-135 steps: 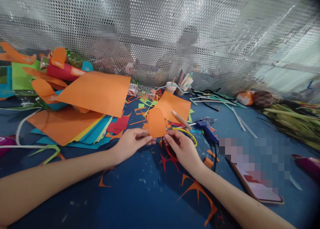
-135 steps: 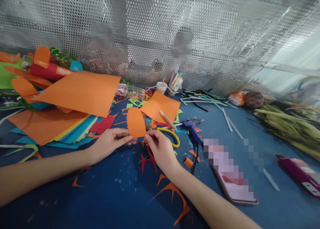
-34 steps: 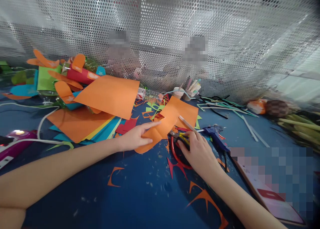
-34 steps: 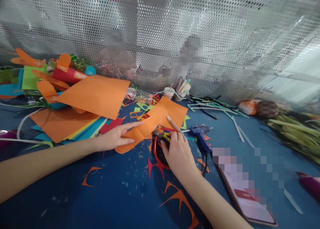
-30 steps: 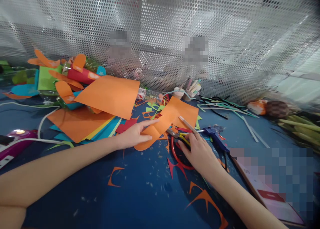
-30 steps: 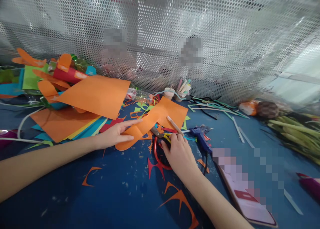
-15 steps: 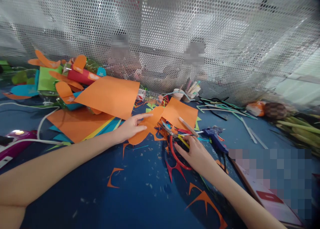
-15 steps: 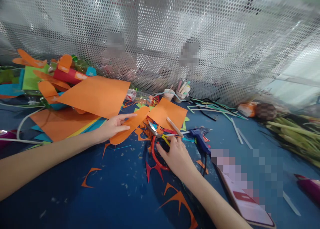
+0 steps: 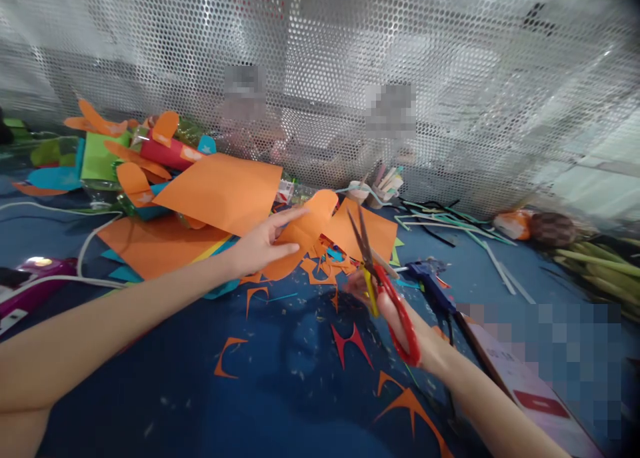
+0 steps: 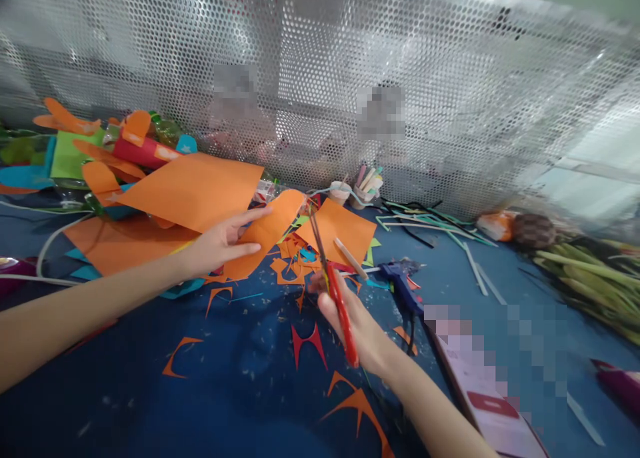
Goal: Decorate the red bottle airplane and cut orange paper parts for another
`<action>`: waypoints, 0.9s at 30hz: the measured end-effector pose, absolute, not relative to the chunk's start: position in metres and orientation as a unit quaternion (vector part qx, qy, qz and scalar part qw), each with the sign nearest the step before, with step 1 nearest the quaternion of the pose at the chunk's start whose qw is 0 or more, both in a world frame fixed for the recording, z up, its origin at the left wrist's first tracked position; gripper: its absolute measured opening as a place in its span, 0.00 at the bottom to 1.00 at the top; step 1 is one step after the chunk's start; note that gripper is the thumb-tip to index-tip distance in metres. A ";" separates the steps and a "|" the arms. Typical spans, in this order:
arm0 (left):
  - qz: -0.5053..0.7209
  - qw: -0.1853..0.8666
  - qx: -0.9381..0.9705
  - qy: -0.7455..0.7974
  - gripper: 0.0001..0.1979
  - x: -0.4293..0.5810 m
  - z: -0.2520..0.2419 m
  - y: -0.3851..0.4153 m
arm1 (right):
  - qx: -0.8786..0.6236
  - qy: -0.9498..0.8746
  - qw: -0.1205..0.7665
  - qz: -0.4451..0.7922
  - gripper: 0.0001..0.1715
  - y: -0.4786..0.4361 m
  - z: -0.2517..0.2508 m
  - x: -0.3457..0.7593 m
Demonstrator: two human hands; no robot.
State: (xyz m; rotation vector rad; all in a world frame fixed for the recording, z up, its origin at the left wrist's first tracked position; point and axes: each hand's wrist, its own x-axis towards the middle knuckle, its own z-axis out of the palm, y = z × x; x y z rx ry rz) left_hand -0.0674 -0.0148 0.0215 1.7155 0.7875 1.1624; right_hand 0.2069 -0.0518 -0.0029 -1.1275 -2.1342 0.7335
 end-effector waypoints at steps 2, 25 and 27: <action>0.479 0.442 0.691 0.312 0.31 -0.066 0.031 -0.020 | -0.389 -0.817 0.254 0.341 0.27 -0.056 0.007 0.206; 0.383 0.438 0.766 0.274 0.32 -0.062 0.043 -0.037 | -0.390 -0.868 0.183 0.248 0.38 -0.074 0.030 0.190; 0.381 0.436 0.768 0.273 0.31 -0.062 0.041 -0.036 | -0.396 -0.867 0.172 0.250 0.39 -0.073 0.029 0.190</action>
